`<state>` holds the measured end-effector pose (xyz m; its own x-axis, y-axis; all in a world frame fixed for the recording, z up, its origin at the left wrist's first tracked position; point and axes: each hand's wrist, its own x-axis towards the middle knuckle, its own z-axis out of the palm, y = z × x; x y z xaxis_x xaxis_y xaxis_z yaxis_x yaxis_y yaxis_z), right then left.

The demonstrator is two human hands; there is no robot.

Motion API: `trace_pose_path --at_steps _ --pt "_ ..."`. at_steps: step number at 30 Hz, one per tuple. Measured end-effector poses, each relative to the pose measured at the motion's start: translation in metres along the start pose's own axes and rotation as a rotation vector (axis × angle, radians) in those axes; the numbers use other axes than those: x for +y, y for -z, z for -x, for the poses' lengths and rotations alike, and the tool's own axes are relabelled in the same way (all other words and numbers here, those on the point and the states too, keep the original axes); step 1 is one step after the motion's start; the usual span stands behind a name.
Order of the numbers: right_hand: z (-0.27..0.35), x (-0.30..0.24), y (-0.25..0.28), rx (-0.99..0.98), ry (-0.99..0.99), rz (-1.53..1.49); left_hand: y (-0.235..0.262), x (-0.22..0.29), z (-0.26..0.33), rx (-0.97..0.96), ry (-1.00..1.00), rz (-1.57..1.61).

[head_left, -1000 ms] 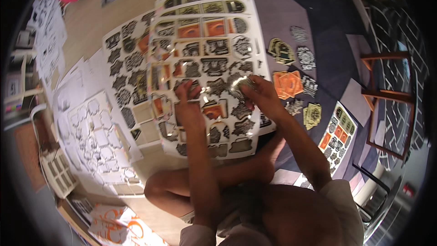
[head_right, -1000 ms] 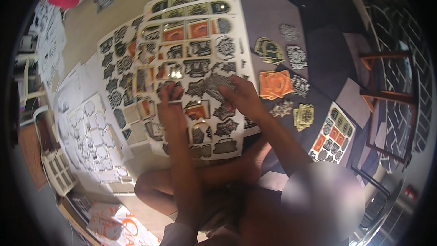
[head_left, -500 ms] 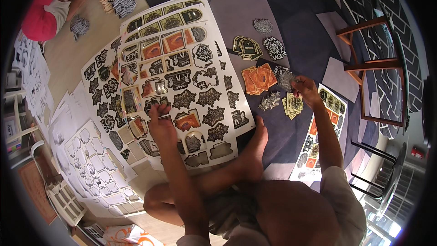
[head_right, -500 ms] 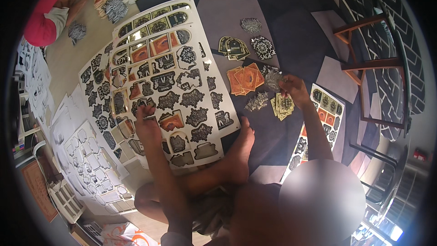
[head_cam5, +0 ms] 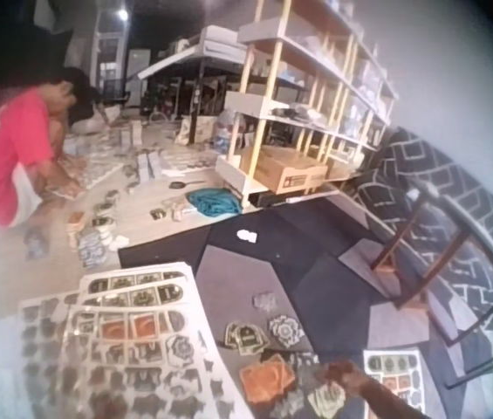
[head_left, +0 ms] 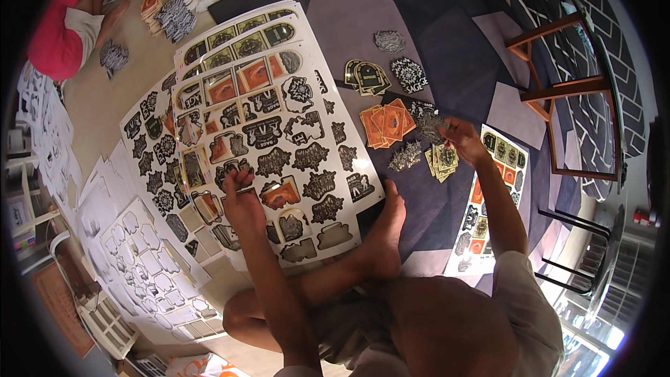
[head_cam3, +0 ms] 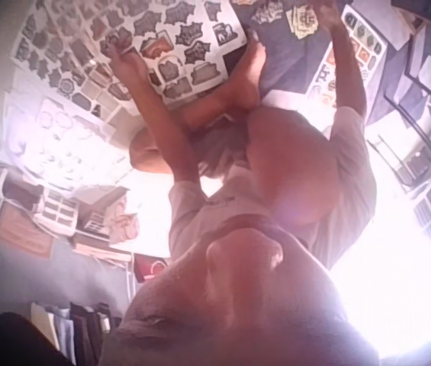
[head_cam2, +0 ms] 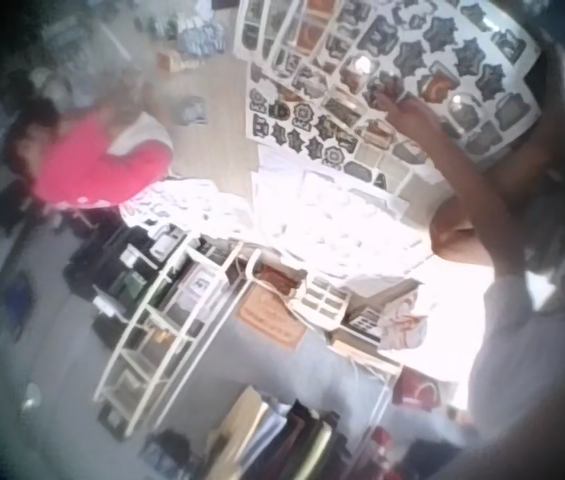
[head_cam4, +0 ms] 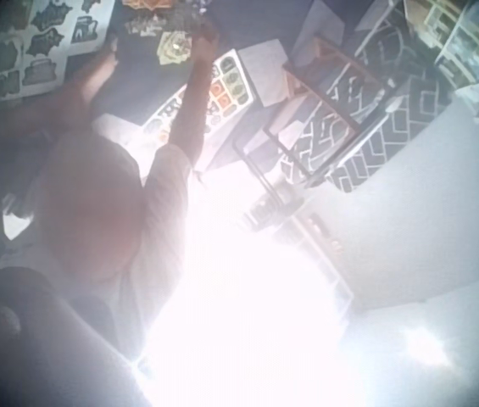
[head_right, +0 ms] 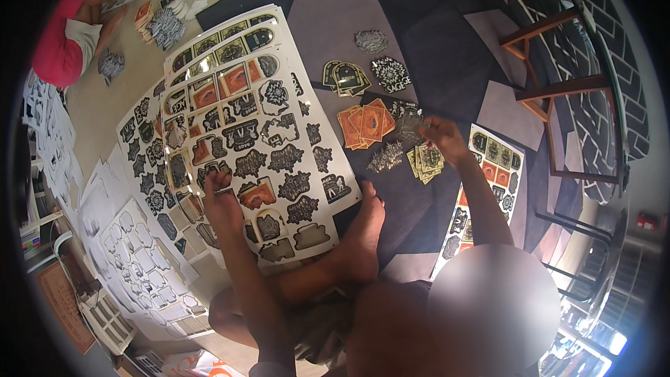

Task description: The person sits on the floor and repeatedly peels individual stickers from printed sheets, placing them aside. The hands work methodically across multiple sticker designs on the sheets.

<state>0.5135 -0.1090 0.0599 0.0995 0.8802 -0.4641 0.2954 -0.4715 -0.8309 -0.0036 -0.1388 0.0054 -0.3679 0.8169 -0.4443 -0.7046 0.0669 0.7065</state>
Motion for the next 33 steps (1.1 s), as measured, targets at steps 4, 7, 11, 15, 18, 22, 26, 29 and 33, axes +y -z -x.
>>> trace_pose_path --at_steps 4,7,11,15,18,22,26,29,33 --pt "-0.02 0.001 0.013 0.013 0.078 -0.223 0.004 -0.001 -0.001 -0.002 -0.005 0.019" --pt "-0.049 -0.013 0.021 0.053 0.095 -0.298 0.006 -0.002 -0.002 -0.034 -0.018 0.029" --pt "-0.119 -0.045 0.025 0.08 0.256 -0.014 0.01 -0.006 -0.005 -0.079 -0.021 0.075" --pt "-0.18 -0.091 0.021 0.045 0.402 -0.105 0.013 -0.007 -0.005 -0.093 -0.034 0.141" --pt "-0.193 -0.126 -0.001 0.289 0.394 0.311 0.008 -0.005 -0.002 -0.131 -0.027 0.22" --pt "-0.157 -0.136 -0.087 0.265 0.674 0.309 -0.007 0.0 0.004 0.005 0.008 0.191" --pt "-0.064 -0.104 -0.202 -0.13 0.646 0.344 -0.025 0.006 0.013 0.094 0.02 0.047" --pt "-0.023 -0.097 -0.261 -0.135 0.739 0.38 -0.035 0.009 0.016 0.11 -0.002 -0.019" --pt "-0.013 -0.101 -0.296 -0.06 0.588 0.421 -0.038 0.013 0.016 0.088 0.06 -0.164"
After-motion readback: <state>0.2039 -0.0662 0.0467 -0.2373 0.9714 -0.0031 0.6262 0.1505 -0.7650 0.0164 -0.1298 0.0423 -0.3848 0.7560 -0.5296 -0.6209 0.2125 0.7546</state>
